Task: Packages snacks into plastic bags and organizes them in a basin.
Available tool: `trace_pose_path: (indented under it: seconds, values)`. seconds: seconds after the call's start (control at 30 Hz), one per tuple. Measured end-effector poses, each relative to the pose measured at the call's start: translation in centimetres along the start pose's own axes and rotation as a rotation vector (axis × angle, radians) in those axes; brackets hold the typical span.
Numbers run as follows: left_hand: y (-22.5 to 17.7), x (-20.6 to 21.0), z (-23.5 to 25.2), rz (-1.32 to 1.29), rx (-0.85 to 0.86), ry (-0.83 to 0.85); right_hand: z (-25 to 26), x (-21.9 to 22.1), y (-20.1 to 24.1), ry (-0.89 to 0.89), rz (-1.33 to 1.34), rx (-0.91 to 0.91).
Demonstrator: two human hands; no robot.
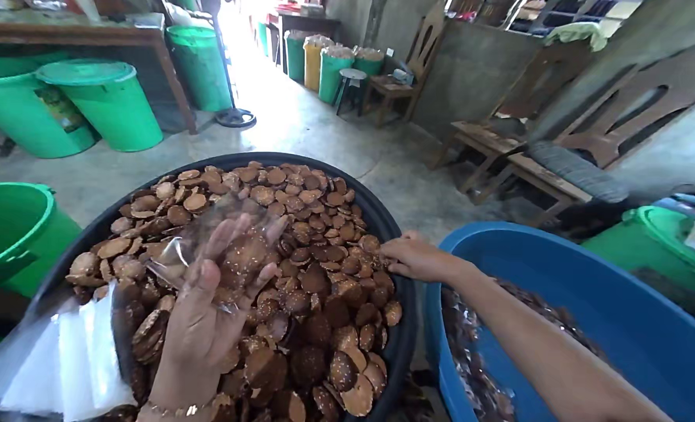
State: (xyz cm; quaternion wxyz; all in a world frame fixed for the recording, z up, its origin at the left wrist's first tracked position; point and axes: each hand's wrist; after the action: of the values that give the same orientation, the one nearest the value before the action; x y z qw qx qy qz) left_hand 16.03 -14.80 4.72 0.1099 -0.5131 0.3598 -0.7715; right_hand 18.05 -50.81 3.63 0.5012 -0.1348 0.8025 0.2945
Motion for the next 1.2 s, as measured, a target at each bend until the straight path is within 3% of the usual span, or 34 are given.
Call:
trace_pose_path:
  seconds: [0.17,0.3,0.37,0.47,0.6,0.77,0.83,0.9,0.97,1.0,1.07,1.2]
  values:
    - [-0.1,-0.1,0.0,-0.037,-0.064,0.152,-0.5,1.5,1.2,-0.159,-0.007,0.049]
    - [0.5,-0.1,0.1,0.002,-0.043,0.083,-0.7,-0.1,0.9,-0.246,0.198,-0.008]
    - [0.8,0.1,0.1,0.005,-0.023,0.030,0.3,-1.3,0.6,-0.319,0.225,0.079]
    - [0.8,-0.2,0.1,0.036,-0.044,0.058,3.2,-1.5,0.4,-0.186,0.103,0.232]
    - [0.9,-0.2,0.3,0.018,-0.073,-0.005,5.3,-2.0,1.8,-0.021,0.056,0.280]
    - [1.2,0.0,0.4,0.003,-0.124,-0.044,5.6,-1.7,1.7,-0.032,0.028,0.268]
    - [1.1,-0.1,0.5,-0.011,-0.157,-0.038,4.5,-1.8,2.8,-0.151,0.049,0.271]
    - [1.2,-0.3,0.6,-0.066,-0.206,-0.027,2.9,-1.5,3.8,-0.518,0.259,0.198]
    - [1.5,-0.8,0.8,-0.080,-0.242,-0.001,2.3,-0.5,5.3,-1.047,0.789,0.012]
    - [1.7,-1.0,0.9,-0.049,-0.257,0.011,2.1,-0.6,6.9,-1.215,1.111,-0.101]
    - [2.1,-0.9,0.9,0.037,-0.278,0.036,1.8,-0.7,9.8,-1.332,1.443,-0.275]
    - [2.7,0.2,0.0,0.189,-0.362,0.115,3.2,0.3,13.3,-1.290,1.137,-0.357]
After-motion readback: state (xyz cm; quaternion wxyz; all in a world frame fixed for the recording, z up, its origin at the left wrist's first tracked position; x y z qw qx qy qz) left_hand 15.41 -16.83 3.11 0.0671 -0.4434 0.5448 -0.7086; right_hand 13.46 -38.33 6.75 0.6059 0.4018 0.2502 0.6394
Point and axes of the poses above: each hand's wrist, its own z-axis towards the middle knuckle, its own x-axis out of the palm, y = z × x, and after that the axes turned 15 degrees about -x, right-handed
